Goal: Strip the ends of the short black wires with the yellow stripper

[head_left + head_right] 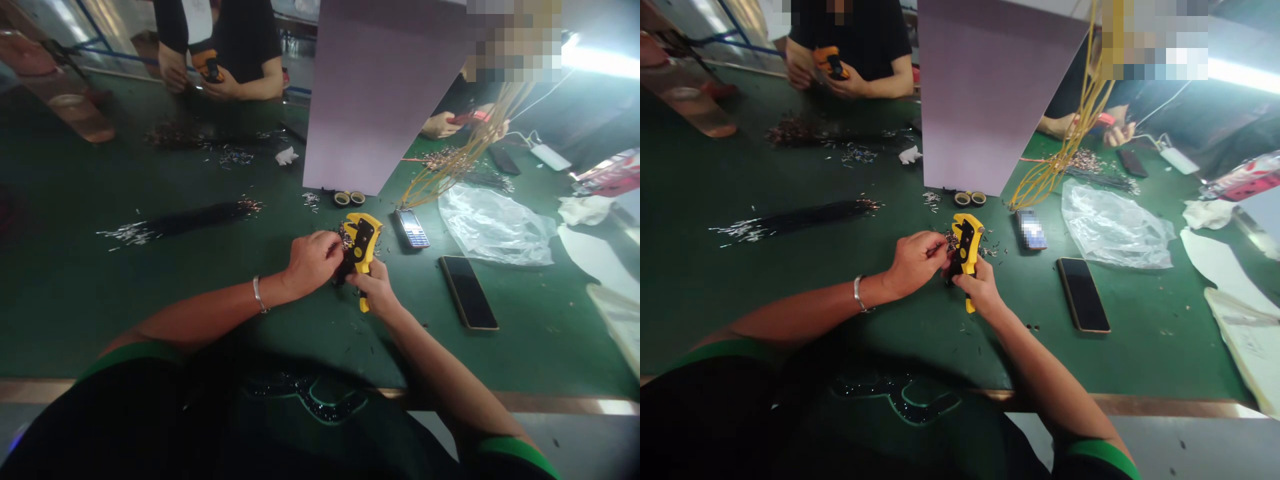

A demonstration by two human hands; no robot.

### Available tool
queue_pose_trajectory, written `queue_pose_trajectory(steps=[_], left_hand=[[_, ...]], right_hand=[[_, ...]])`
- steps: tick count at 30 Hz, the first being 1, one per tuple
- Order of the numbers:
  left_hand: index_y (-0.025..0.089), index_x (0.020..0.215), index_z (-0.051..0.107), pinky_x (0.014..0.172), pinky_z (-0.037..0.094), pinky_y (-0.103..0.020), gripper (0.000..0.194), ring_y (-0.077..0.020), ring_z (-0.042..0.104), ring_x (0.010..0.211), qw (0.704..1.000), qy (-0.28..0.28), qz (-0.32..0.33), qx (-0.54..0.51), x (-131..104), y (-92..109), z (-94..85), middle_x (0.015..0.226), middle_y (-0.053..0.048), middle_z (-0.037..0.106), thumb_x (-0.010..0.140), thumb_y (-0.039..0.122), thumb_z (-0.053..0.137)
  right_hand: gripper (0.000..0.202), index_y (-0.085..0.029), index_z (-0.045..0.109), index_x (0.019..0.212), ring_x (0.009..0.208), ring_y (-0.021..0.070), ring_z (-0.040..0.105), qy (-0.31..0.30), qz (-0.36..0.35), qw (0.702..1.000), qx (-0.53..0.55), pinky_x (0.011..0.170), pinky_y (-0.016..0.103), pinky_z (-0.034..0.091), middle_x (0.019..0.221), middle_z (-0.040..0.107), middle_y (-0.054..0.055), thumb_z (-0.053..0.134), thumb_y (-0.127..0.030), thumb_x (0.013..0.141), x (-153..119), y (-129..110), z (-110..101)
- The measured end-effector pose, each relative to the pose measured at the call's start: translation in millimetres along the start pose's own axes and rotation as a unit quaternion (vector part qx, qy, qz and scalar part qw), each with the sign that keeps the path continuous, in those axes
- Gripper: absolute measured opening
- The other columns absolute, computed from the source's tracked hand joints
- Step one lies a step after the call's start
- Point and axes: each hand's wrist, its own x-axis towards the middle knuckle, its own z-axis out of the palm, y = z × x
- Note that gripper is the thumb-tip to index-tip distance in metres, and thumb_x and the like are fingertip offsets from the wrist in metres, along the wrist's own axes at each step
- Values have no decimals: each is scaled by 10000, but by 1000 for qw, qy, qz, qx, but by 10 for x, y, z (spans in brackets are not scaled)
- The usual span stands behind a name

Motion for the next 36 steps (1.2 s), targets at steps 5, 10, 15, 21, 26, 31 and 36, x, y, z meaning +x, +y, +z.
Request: queue_pose_trajectory(steps=[5, 10, 15, 21, 26, 31, 36], left_hand=[[184, 716, 641, 611, 414, -274, 153, -137, 575, 632, 1000, -25, -2, -18, -14, 34, -1, 682, -16, 673, 831, 141, 550], [188, 737, 670, 614, 433, -275, 164, -139, 588, 635, 999, -35, -11, -19, -22, 47, -2, 702, -24, 694, 840, 155, 547], [191, 800, 712, 612, 439, -283, 149, -146, 600, 631, 998, -50, -26, -28, -17, 63, -12, 710, -26, 712, 833, 166, 569], [198, 756, 716, 578, 432, -269, 184, -128, 589, 585, 989, -83, -65, -102, 5, 67, -32, 652, -2, 706, 850, 170, 560], [195, 725, 707, 580, 447, -254, 207, -119, 606, 598, 978, -108, -96, -150, 26, 57, -40, 648, 5, 706, 854, 175, 545], [189, 676, 690, 568, 446, -249, 244, -110, 585, 577, 976, -114, -92, -159, 44, 36, -47, 619, 9, 687, 850, 164, 522], [186, 664, 689, 526, 422, -241, 248, -104, 548, 555, 974, -120, -91, -170, 71, -12, -53, 595, 15, 656, 847, 177, 523]], right_hand=[[163, -203, 615, 714, 557, 141, 442, 20, 3, 999, -29, 515, 275, 367, 611, 562, -29, 663, -217, 559, 11, 50, -26], [177, -200, 633, 729, 563, 141, 435, 24, 3, 999, -31, 514, 271, 353, 618, 567, -32, 672, -218, 557, 21, 97, -57], [128, -202, 615, 694, 545, 140, 445, 24, -5, 998, -52, 512, 275, 364, 597, 569, -32, 655, -215, 573, 15, 72, -58], [114, -216, 593, 699, 557, 153, 497, 22, -47, 995, -81, 552, 299, 430, 606, 585, -33, 628, -201, 591, -3, 13, -36], [120, -216, 609, 719, 601, 176, 557, 5, -50, 996, -72, 594, 319, 472, 638, 618, -19, 627, -199, 602, 4, -10, -28], [176, -211, 645, 783, 666, 195, 599, 1, -50, 996, -79, 647, 334, 496, 732, 691, 5, 641, -210, 607, 9, 13, -25], [180, -208, 665, 813, 703, 199, 602, -14, -59, 993, -97, 674, 338, 497, 765, 689, 11, 641, -217, 635, -2, 14, -22]])
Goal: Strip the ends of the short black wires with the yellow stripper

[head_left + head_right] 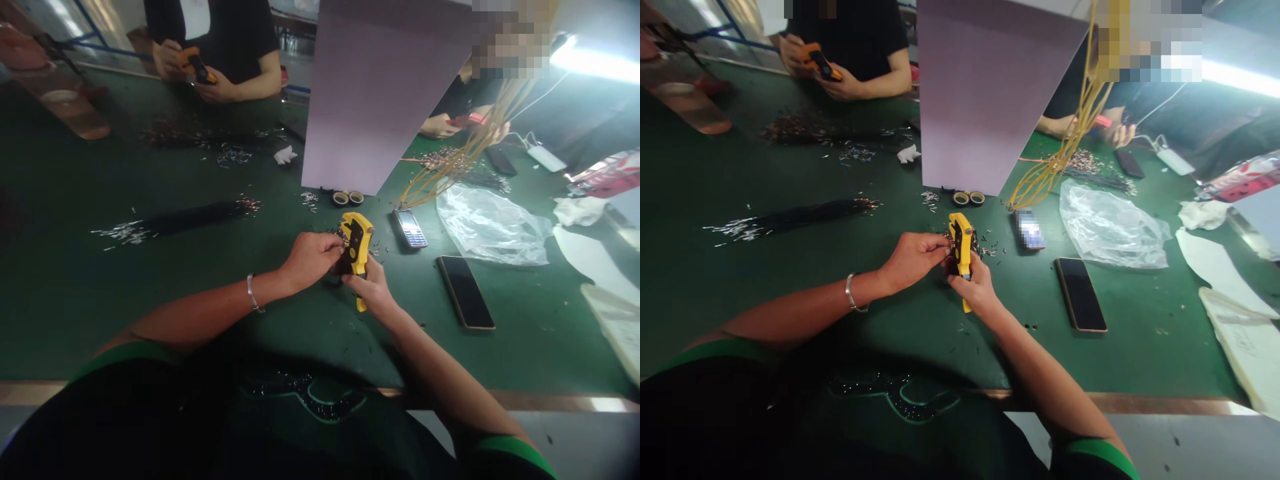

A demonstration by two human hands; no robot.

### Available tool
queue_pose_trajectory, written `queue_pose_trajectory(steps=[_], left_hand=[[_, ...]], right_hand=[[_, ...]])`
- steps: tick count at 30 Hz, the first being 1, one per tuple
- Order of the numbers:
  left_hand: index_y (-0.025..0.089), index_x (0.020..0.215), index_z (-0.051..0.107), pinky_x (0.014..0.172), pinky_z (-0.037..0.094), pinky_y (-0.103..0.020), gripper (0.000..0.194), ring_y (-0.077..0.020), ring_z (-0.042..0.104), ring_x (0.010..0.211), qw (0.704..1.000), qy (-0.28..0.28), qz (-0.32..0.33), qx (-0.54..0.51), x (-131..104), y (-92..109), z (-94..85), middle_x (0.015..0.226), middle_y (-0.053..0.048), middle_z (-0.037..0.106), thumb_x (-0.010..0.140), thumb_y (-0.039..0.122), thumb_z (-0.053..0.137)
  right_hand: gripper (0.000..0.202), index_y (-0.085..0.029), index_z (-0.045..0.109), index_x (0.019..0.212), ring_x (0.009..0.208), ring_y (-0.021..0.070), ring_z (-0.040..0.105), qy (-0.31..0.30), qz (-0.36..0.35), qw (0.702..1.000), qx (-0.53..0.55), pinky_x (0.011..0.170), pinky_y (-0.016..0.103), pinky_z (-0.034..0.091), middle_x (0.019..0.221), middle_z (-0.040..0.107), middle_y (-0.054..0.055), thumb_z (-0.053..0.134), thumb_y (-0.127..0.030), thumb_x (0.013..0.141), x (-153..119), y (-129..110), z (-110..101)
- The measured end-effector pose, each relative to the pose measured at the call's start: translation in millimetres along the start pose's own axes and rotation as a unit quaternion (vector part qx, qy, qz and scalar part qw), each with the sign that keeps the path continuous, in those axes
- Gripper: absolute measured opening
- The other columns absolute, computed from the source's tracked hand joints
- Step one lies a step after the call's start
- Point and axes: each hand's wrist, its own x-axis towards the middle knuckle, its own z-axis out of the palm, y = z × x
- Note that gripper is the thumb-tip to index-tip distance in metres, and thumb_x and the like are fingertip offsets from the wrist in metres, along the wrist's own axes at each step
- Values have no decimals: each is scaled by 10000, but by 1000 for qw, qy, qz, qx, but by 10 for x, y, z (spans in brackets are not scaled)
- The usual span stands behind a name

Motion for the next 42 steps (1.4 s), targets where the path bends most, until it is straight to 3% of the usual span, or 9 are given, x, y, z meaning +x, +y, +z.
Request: queue_pose_trajectory(steps=[9, 13, 23, 30, 42], left_hand=[[190, 693, 708, 588, 459, -247, 230, -108, 599, 594, 999, -30, -16, -42, 47, -68, -44, 617, 18, 683, 837, 162, 530], [188, 686, 718, 588, 459, -247, 235, -111, 609, 601, 999, -30, -15, -39, 56, -48, -58, 628, 13, 696, 831, 147, 537], [173, 746, 755, 640, 465, -245, 219, -118, 628, 668, 999, -46, -16, -16, 73, -24, -105, 713, 0, 733, 845, 203, 561], [168, 780, 763, 670, 492, -255, 208, -133, 649, 703, 998, -44, -32, -24, 91, -16, -146, 760, -17, 756, 842, 214, 570], [155, 738, 746, 618, 437, -232, 232, -118, 608, 648, 997, -25, 28, 70, 83, -7, -173, 690, -6, 724, 835, 145, 535]], right_hand=[[298, -214, 664, 917, 802, 214, 622, -13, 25, 998, 52, 753, 353, 498, 850, 699, 9, 673, -180, 621, -13, 90, 16], [314, -210, 653, 922, 767, 197, 605, -12, 40, 997, 64, 710, 329, 485, 848, 688, 8, 666, -170, 611, -16, 107, 42], [125, -204, 571, 763, 629, 168, 541, 26, -22, 998, -45, 604, 317, 444, 695, 599, -5, 566, -200, 638, -11, 144, 112], [177, -205, 577, 851, 606, 171, 573, 48, -58, 994, -79, 591, 317, 482, 696, 619, 2, 557, -196, 675, 33, 233, 147], [116, -208, 579, 870, 525, 154, 559, 57, -59, 994, -75, 546, 296, 476, 620, 599, -24, 585, -212, 754, 110, 370, 153]])
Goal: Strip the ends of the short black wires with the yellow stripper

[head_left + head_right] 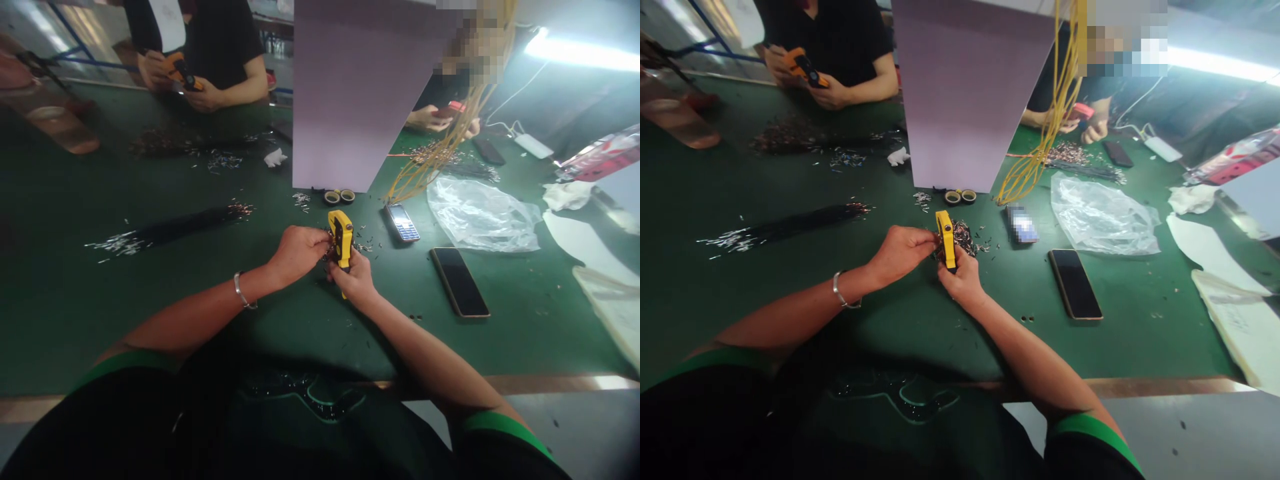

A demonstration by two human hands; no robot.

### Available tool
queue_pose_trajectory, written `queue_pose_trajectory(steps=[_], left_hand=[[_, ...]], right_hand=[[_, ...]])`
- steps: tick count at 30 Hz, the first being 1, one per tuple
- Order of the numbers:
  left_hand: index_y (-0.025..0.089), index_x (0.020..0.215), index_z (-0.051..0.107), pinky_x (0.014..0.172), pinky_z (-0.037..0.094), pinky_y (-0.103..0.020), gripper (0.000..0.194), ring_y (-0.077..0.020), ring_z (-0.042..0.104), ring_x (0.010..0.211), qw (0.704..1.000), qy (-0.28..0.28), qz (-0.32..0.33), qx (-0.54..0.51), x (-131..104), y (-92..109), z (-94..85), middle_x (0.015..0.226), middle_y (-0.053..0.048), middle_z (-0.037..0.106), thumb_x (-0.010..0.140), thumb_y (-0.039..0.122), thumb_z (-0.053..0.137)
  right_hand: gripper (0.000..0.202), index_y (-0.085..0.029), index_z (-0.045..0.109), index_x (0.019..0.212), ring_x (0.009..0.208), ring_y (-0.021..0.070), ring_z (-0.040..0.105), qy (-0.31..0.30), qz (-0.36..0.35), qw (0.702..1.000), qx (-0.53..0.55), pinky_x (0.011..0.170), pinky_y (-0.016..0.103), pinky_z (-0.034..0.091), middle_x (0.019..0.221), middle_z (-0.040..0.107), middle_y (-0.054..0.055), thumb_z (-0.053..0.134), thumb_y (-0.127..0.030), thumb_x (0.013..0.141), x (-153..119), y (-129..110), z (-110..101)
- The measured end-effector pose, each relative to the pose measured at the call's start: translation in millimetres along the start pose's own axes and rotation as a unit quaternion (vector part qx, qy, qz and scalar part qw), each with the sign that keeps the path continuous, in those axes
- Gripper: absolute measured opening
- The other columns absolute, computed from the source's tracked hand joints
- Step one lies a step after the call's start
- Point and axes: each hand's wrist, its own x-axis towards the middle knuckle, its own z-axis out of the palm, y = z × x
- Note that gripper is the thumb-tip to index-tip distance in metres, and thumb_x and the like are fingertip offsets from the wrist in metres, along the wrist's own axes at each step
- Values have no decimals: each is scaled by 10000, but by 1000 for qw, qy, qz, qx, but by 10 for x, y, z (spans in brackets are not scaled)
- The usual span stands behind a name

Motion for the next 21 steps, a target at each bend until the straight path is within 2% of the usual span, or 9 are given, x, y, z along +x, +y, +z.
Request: queue_pose_trajectory(steps=[4, 8, 14, 21], left_hand=[[150, 714, 740, 594, 417, -232, 236, -114, 590, 616, 1000, 0, 4, 19, 18, -17, 0, 652, -5, 700, 837, 156, 539], [152, 702, 737, 592, 411, -235, 227, -116, 594, 620, 999, -5, 8, 30, 26, -12, -11, 648, -3, 697, 819, 142, 542], [157, 716, 741, 574, 413, -226, 217, -109, 588, 603, 1000, -2, 4, 22, 30, 10, -30, 627, 4, 696, 817, 152, 549], [158, 727, 749, 585, 429, -220, 214, -110, 601, 620, 1000, -5, 10, 24, 52, -3, -58, 670, -12, 726, 811, 146, 552]], right_hand=[[89, -210, 577, 861, 538, 163, 577, -1, -9, 1000, -3, 559, 302, 476, 630, 610, -19, 580, -225, 773, 1, 16, -2], [83, -212, 579, 840, 590, 176, 579, 8, -31, 998, -51, 587, 311, 470, 676, 625, -2, 577, -242, 762, 9, -17, -20], [69, -221, 554, 807, 550, 167, 543, 15, -47, 996, -69, 558, 298, 451, 617, 584, -23, 558, -242, 741, 31, -65, -8], [46, -235, 518, 778, 559, 178, 554, 40, -68, 991, -104, 575, 301, 449, 583, 570, -25, 540, -257, 745, 72, 1, 46]])
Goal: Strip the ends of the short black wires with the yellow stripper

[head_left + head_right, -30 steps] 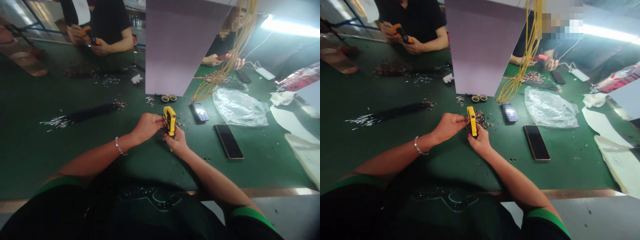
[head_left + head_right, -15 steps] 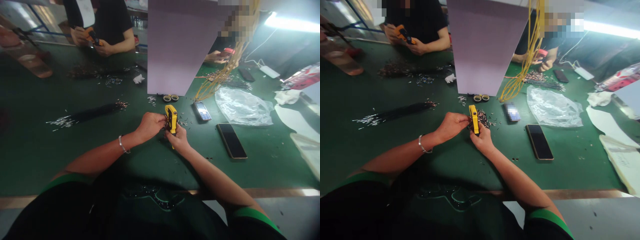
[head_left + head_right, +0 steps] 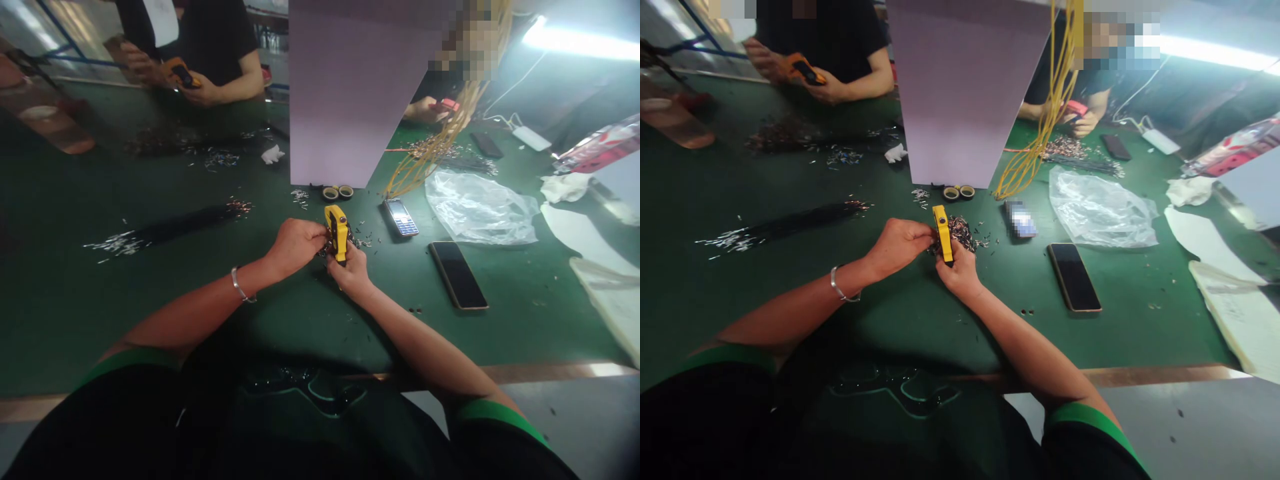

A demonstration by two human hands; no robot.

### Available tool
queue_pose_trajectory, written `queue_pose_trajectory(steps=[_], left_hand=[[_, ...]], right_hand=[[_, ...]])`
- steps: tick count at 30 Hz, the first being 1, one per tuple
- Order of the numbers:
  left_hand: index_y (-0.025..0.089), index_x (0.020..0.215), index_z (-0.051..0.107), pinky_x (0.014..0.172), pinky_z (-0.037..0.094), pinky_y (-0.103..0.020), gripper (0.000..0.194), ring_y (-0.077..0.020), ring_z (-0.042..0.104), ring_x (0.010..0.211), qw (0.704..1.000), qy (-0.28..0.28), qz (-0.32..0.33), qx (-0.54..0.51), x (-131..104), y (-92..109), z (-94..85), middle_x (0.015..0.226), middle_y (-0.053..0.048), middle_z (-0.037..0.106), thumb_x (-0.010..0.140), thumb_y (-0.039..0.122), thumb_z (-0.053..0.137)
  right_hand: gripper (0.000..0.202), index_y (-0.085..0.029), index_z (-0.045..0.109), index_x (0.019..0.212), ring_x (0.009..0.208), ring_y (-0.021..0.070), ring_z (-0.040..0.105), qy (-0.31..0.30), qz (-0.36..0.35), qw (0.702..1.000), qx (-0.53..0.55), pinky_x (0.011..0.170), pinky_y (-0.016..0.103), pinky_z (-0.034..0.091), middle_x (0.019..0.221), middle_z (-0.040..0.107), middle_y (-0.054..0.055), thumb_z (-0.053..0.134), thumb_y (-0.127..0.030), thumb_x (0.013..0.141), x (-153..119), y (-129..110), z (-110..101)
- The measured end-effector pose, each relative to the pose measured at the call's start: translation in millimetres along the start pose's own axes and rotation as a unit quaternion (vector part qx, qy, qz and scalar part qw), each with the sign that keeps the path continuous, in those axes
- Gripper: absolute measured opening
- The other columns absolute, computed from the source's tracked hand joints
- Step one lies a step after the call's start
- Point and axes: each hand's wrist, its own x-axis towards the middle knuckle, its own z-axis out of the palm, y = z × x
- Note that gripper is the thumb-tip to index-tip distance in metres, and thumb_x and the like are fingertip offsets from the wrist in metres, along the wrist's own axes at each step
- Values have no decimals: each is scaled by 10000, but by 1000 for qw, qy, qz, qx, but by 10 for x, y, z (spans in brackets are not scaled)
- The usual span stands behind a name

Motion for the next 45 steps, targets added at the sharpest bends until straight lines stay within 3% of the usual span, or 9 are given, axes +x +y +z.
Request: queue_pose_trajectory(steps=[6, 16, 23, 28, 34, 39, 45], left_hand=[[153, 747, 765, 574, 420, -221, 189, -112, 589, 612, 1000, 3, -7, -2, 42, -44, -31, 662, -10, 722, 808, 183, 588], [139, 852, 806, 573, 398, -237, 240, -130, 585, 612, 999, -6, -47, 10, 164, -199, -64, 685, -28, 734, 763, 173, 586], [137, 884, 809, 563, 363, -232, 274, -124, 557, 600, 999, -7, -44, 25, 194, -231, -97, 646, -18, 697, 749, 191, 577], [141, 838, 802, 541, 350, -234, 261, -120, 543, 562, 998, -7, -51, 19, 265, -270, -72, 595, -8, 677, 709, 175, 578], [132, 728, 768, 529, 380, -242, 143, -111, 537, 538, 992, -7, -108, -63, 262, -357, -122, 586, -24, 663, 661, 163, 645], [142, 725, 738, 436, 251, -232, 91, -59, 381, 405, 961, -1, -206, -183, 125, -410, -212, 457, 36, 516, 705, 190, 664], [148, 698, 726, 413, 248, -237, 45, -49, 379, 388, 938, 4, -239, -250, 63, -481, -311, 500, 10, 572, 705, 175, 690]], right_hand=[[117, -254, 454, 735, 570, 180, 525, 23, 13, 998, -59, 598, 306, 430, 599, 544, -13, 542, -320, 775, 20, 33, 62], [145, -260, 459, 717, 618, 209, 549, 24, 42, 997, -66, 634, 320, 438, 625, 558, 6, 581, -328, 755, 94, 74, 157], [177, -261, 436, 672, 566, 193, 512, 22, 71, 997, -26, 609, 320, 422, 568, 500, -21, 591, -328, 727, 159, 52, 181], [171, -258, 447, 690, 469, 158, 502, 10, 107, 993, 42, 486, 275, 411, 498, 476, -58, 598, -329, 728, 167, 69, 194], [172, -236, 485, 759, 335, 131, 476, -28, 170, 972, 158, 342, 249, 387, 453, 503, -84, 602, -352, 710, 162, 55, 137], [200, -217, 526, 788, 366, 138, 511, -64, 202, 945, 250, 376, 276, 452, 481, 551, -68, 619, -329, 650, 163, -9, -6], [215, -186, 587, 811, 433, 166, 583, -104, 218, 926, 290, 407, 277, 412, 547, 630, -19, 621, -256, 611, 190, -114, -193]])
